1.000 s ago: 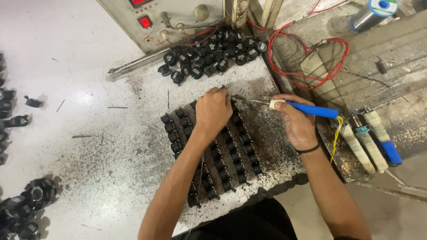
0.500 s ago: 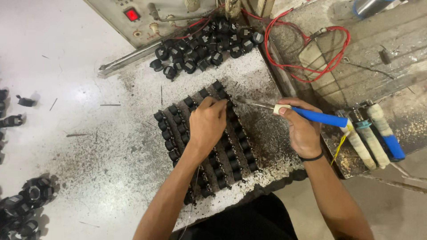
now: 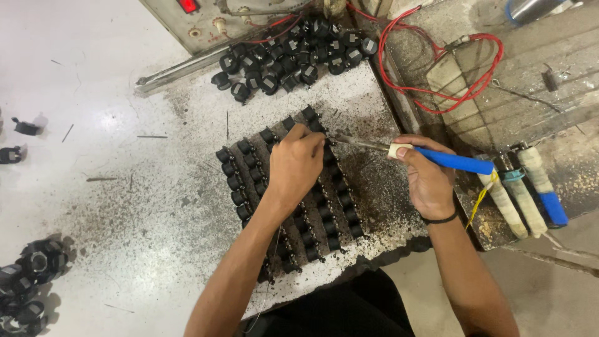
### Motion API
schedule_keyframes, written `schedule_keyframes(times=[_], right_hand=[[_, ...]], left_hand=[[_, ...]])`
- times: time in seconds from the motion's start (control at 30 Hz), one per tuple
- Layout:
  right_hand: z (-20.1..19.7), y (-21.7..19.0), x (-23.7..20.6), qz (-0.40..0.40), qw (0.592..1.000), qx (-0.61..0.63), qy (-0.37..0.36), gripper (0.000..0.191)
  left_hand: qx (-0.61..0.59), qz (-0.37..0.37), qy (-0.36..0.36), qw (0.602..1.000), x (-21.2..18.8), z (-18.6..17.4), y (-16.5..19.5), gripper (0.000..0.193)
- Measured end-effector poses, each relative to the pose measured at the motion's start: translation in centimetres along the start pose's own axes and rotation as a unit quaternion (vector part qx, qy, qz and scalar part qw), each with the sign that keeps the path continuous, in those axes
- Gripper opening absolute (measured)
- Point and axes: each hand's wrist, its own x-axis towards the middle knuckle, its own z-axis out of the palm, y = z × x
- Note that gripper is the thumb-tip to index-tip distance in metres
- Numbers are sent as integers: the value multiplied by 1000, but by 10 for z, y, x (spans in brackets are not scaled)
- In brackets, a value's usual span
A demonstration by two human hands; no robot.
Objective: The person solders small black electrical components arranged in rows on a workbench, holding each component steady with one hand while applying a soldering iron with the other, with smoke rising as they work. They work through the grid component by component, then set the iron down and reach toward a testing machine at the end.
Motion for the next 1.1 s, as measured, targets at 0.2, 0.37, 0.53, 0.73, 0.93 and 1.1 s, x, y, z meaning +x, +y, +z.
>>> schedule_keyframes(times=[0.2, 0.37, 0.53, 0.73, 0.93, 1.1], right_hand=[[1, -1, -1, -3, 1000, -9, -3, 19], [2, -3, -1, -5, 1000, -10, -3, 19], [0, -2, -1, 8, 1000, 1, 1, 17], [-3, 2, -1, 7, 1000, -3, 9, 18], [-3, 2, 0, -1, 1000, 2, 17, 18], [1, -2, -2, -11, 1000, -3, -11, 20]], left_hand=[[28, 10, -20, 999, 3, 2, 3, 8], [23, 18, -17, 999, 5, 3, 1, 11], [9, 13, -20, 1000, 2, 5, 3, 11], [-34, 12, -10, 999, 2, 0, -3, 16], [-21, -6, -7, 1000, 2, -1, -4, 11], [-9, -11, -5, 1000, 1, -1, -2, 10]])
